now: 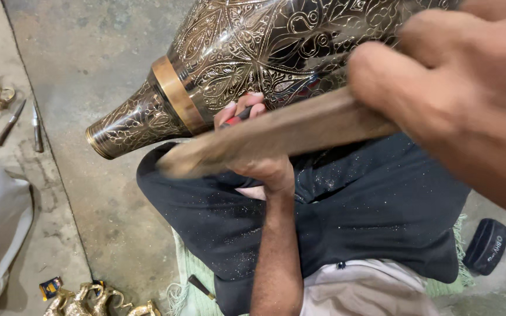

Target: The person sits cross-legged and uses a chisel and wooden mallet to engrave intricate floral patterns into a large brass vase. The person repeatedly strikes the chisel along the vase's surface to deepen the design.

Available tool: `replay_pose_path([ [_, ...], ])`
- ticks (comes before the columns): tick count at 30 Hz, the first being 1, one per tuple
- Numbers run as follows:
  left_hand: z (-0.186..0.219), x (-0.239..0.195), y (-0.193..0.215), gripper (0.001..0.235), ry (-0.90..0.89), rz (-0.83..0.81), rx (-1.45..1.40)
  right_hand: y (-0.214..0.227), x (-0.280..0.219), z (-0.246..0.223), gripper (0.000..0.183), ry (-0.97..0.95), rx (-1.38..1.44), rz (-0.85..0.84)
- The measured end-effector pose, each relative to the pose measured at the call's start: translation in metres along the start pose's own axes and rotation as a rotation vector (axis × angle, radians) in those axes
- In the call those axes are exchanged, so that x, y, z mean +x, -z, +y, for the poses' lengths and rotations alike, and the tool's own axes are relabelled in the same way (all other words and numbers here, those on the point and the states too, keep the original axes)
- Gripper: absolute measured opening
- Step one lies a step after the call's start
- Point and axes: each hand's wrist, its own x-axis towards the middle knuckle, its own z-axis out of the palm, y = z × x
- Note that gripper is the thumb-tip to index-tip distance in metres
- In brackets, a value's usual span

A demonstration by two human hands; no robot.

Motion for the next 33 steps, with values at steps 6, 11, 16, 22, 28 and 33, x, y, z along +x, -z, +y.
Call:
replay_pose_path([
  [6, -0.01, -0.002, 0.012, 0.039, -0.167, -0.111, 0.159, -0.039, -0.01, 0.009, 0.032, 0.029, 0.26, 0.238],
  [11, -0.021, -0.017, 0.012, 0.036, -0.11, 0.04, 0.33, -0.081, -0.001, 0.019, 0.029, -0.06, 0.33, 0.272],
  [16, -0.023, -0.015, 0.004, 0.028, -0.131, 0.123, 0.321, -0.078, 0.009, 0.013, 0.024, -0.097, 0.233, 0.328],
  [22, -0.021, -0.012, 0.012, 0.012, -0.09, 0.039, 0.128, -0.012, -0.001, -0.008, 0.034, 0.127, 0.465, 0.542],
  [28, -0.011, -0.011, -0.001, 0.02, 0.019, 0.03, -0.071, 0.039, 0.019, -0.02, 0.029, 0.27, 0.538, 0.579],
  [33, -0.009, -0.011, -0.005, 0.026, 0.034, 0.021, -0.098, 0.021, 0.005, -0.021, 0.015, 0.032, -0.071, 0.327],
])
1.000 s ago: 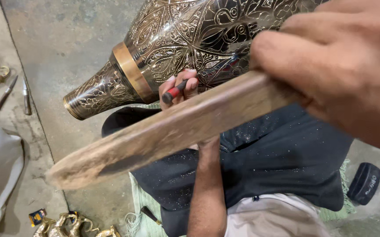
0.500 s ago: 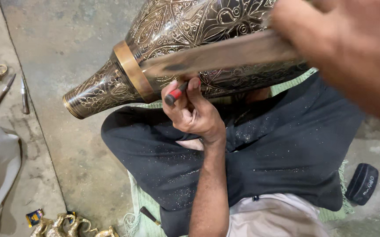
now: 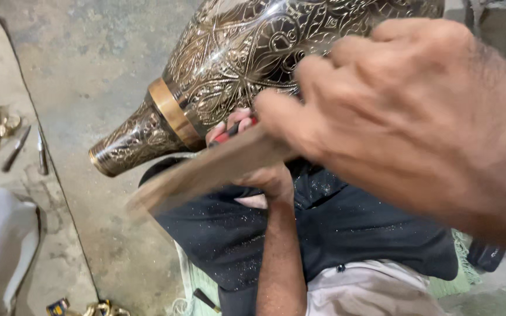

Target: The person sits cross-legged and uses a chisel and wooden mallet to engrave intricate floral patterns into a large brass vase. The person repeatedly strikes the chisel along the vase's surface to deepen the design.

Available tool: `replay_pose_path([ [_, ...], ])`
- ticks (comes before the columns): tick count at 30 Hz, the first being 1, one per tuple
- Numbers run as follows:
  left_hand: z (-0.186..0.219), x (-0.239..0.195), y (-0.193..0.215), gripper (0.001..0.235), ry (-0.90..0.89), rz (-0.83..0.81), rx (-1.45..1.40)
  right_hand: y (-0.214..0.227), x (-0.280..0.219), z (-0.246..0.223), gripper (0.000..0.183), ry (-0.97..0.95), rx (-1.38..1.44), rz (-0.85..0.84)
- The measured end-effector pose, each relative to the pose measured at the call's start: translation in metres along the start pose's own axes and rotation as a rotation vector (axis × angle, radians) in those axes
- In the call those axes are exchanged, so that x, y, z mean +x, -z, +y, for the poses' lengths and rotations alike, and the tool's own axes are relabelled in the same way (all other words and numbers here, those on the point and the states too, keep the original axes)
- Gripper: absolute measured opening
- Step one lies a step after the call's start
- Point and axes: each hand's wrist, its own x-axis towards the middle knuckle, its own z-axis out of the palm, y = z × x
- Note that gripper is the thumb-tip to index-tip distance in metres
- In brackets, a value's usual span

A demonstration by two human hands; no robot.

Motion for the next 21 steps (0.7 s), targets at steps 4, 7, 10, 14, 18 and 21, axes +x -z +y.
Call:
replay_pose_path([
  [4, -0.007, -0.001, 0.009, 0.03, 0.097, 0.01, -0.464, -0.006, -0.007, -0.001, 0.019, 0.039, 0.18, 0.098],
  [7, -0.01, 0.009, 0.012, 0.03, 0.177, 0.004, -0.712, 0.001, -0.005, 0.002, 0.013, 0.045, -0.043, -0.118],
  [10, -0.009, 0.014, 0.018, 0.026, 0.294, 0.029, -0.658, 0.002, -0.008, 0.004, 0.014, 0.018, 0.096, 0.061],
  [14, -0.004, 0.007, 0.012, 0.031, 0.117, 0.029, -0.186, -0.005, -0.016, 0.003, 0.012, -0.04, -0.028, -0.034],
  [18, -0.006, -0.004, 0.008, 0.033, 0.019, 0.01, -0.055, -0.01, -0.026, 0.001, 0.01, -0.012, -0.095, -0.092],
  [21, -0.009, 0.004, 0.014, 0.034, 0.03, -0.004, -0.133, -0.01, -0.025, 0.004, 0.014, -0.012, -0.171, -0.183],
])
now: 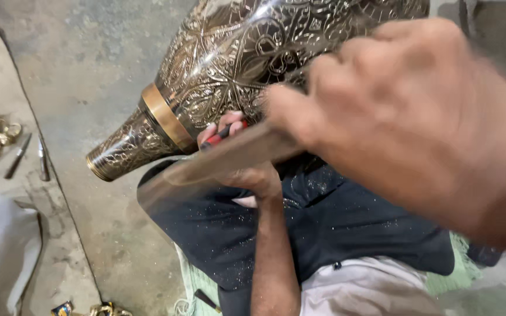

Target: The person sits cross-legged and uses a chisel and wooden mallet to engrave intricate floral patterns into a large brass vase. The person repeatedly strikes the chisel along the vase's surface to deepen the design.

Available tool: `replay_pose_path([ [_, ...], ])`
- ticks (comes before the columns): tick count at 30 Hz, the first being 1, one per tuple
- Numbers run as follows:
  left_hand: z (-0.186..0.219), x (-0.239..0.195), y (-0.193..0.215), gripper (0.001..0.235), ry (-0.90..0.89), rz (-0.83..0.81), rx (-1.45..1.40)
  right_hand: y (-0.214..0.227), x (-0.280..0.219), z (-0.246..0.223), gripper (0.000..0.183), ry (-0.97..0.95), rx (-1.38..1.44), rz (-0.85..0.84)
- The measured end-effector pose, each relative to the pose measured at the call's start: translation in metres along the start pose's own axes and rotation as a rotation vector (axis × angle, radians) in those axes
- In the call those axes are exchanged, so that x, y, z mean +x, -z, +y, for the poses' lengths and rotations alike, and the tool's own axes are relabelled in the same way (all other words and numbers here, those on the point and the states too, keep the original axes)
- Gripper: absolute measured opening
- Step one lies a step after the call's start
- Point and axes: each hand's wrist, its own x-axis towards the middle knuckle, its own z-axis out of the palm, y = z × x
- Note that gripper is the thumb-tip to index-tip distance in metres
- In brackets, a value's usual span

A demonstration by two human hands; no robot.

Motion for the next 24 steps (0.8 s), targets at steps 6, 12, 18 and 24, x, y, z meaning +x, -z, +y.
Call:
replay_pose_path([
  [6, 0.003, 0.0, 0.01, 0.046, 0.037, -0.054, 0.431, -0.001, 0.002, 0.006, 0.015, -0.034, 0.286, 0.159],
  [12, 0.005, 0.001, 0.007, 0.042, 0.3, 0.012, -0.558, 0.007, 0.003, 0.013, 0.014, -0.004, 0.33, 0.216],
  [18, -0.005, 0.006, 0.007, 0.039, -0.056, -0.118, -0.061, 0.008, 0.001, 0.008, 0.018, -0.001, 0.037, -0.015],
  [24, 0.001, 0.004, 0.011, 0.028, -0.113, -0.134, 0.185, 0.01, 0.009, 0.005, 0.015, 0.012, -0.025, -0.046],
])
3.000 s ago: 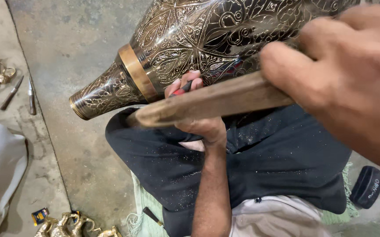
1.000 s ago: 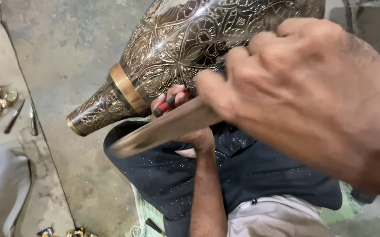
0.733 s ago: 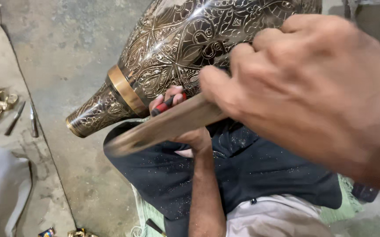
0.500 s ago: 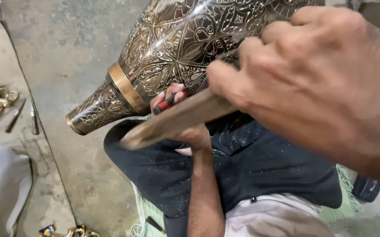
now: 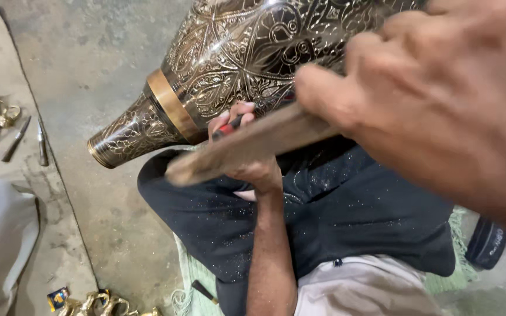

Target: The person sits cross-legged and uses a chisel and wooden mallet to engrave intricate floral patterns into a large brass vase. The person repeatedly strikes the chisel along the vase's surface to deepen the design.

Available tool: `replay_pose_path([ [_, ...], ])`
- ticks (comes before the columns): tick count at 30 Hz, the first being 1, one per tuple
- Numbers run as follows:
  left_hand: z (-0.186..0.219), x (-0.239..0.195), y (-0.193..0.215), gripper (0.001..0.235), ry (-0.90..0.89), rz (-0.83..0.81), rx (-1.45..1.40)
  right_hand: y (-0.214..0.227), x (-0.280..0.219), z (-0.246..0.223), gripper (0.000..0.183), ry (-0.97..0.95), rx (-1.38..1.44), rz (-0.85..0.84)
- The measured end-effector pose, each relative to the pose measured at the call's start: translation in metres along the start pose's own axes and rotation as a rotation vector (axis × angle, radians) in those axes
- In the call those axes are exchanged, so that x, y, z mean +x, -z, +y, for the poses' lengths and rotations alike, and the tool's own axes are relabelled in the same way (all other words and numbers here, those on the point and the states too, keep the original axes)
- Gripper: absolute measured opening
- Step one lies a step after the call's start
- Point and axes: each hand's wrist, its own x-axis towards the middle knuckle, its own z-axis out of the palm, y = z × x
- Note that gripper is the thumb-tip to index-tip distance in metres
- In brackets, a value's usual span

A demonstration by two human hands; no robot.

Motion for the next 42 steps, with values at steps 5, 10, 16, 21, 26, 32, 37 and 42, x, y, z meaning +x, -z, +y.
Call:
replay_pose_path([
  [5, 0.002, -0.002, 0.002, 0.034, 0.153, 0.048, -0.013, -0.002, 0.005, -0.001, 0.02, 0.006, 0.302, 0.175],
  [10, 0.002, 0.0, -0.006, 0.039, -0.07, -0.042, 0.008, -0.009, -0.002, -0.006, 0.018, -0.025, 0.048, 0.057],
  [16, -0.001, -0.001, 0.004, 0.034, 0.007, -0.026, 0.049, 0.006, 0.01, -0.004, 0.022, 0.002, 0.008, -0.167],
  [21, -0.006, -0.004, 0.014, 0.032, 0.134, -0.056, -0.26, 0.003, 0.008, -0.001, 0.036, 0.014, 0.46, 0.188],
  [26, -0.003, -0.001, 0.006, 0.031, 0.181, 0.013, -0.241, -0.005, 0.006, -0.001, 0.02, 0.003, 0.285, -0.004],
  [32, -0.008, -0.001, 0.015, 0.031, 0.11, -0.036, -0.172, -0.01, 0.002, -0.005, 0.014, -0.042, 0.06, -0.088],
  [37, -0.007, -0.011, 0.017, 0.035, -0.082, 0.016, 0.403, -0.048, 0.0, -0.002, 0.027, -0.122, 0.494, 0.115],
  [42, 0.01, -0.013, 0.001, 0.033, -0.09, -0.031, 0.339, -0.07, 0.001, 0.004, 0.026, -0.118, 0.488, 0.064],
])
